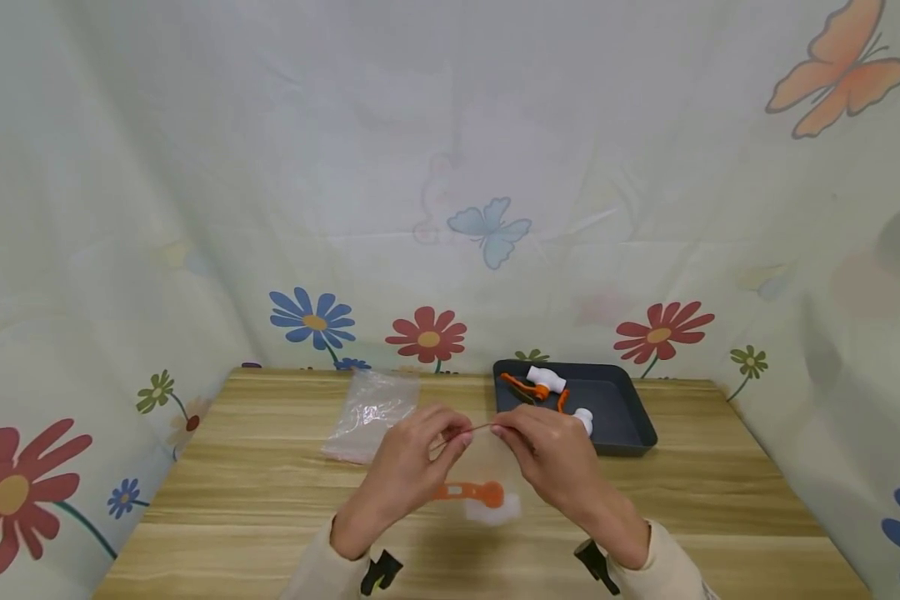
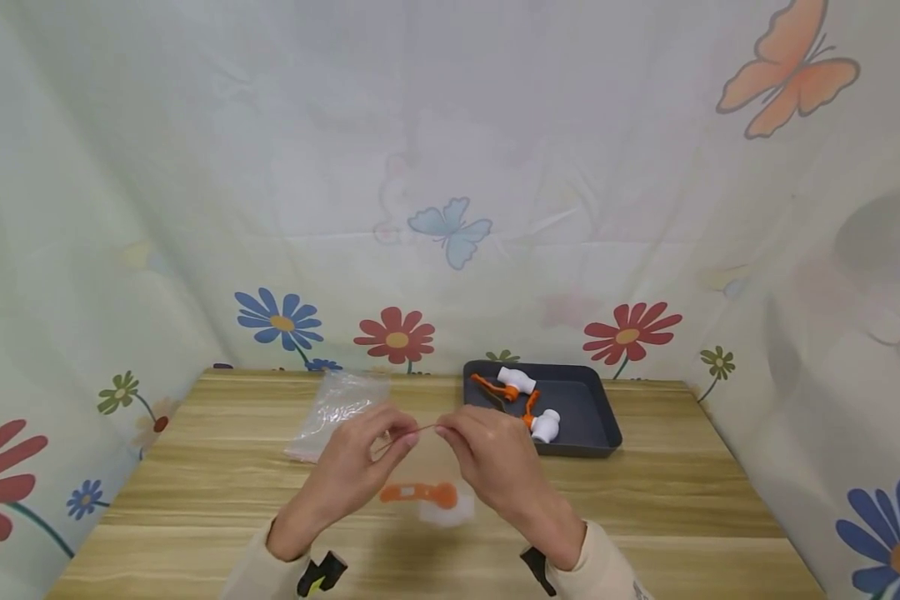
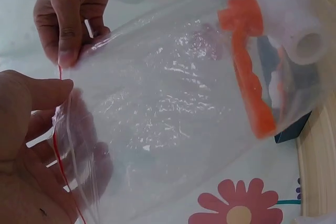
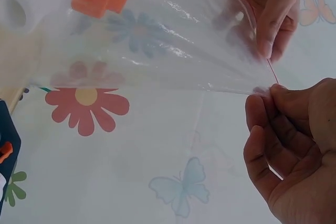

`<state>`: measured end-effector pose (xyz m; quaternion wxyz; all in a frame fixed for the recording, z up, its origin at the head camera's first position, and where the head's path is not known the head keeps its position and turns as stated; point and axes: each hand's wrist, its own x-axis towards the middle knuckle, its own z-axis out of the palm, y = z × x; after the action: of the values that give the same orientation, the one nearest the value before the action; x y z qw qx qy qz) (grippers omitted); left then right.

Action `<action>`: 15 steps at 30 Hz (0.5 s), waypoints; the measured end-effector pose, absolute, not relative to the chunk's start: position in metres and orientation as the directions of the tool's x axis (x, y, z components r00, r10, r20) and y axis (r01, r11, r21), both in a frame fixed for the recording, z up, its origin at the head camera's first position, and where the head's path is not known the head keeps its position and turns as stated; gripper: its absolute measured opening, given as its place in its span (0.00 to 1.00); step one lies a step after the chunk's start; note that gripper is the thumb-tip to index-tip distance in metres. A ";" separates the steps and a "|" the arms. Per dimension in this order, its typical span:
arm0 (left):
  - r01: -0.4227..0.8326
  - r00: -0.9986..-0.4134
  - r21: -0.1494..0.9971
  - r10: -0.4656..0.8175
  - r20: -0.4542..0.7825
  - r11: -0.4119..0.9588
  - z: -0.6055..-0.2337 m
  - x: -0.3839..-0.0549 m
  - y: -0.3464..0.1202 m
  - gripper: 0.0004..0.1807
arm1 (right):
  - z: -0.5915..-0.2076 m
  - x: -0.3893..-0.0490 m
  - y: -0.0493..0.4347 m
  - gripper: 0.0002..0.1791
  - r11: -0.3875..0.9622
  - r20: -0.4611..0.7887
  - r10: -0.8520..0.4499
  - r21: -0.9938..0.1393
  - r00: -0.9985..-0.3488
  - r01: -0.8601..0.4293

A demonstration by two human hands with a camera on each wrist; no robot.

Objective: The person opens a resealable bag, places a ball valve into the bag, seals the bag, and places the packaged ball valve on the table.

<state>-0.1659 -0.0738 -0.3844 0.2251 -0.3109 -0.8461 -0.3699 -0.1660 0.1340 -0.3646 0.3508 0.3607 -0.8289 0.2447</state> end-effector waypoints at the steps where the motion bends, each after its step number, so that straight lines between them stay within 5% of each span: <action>1: 0.688 -0.710 0.486 0.359 0.606 0.539 -0.384 -0.166 -0.075 0.02 | -0.364 -0.166 0.135 0.08 0.625 0.758 -0.424 -0.151 -0.495 -0.766; 15: 0.697 -0.707 0.498 0.376 0.599 0.516 -0.386 -0.166 -0.080 0.03 | -0.365 -0.165 0.138 0.08 0.626 0.762 -0.415 -0.158 -0.498 -0.764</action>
<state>-0.1664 -0.0799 -0.3863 0.2136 -0.3177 -0.8441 -0.3754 -0.1653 0.1376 -0.3647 0.3534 0.3553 -0.8294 0.2469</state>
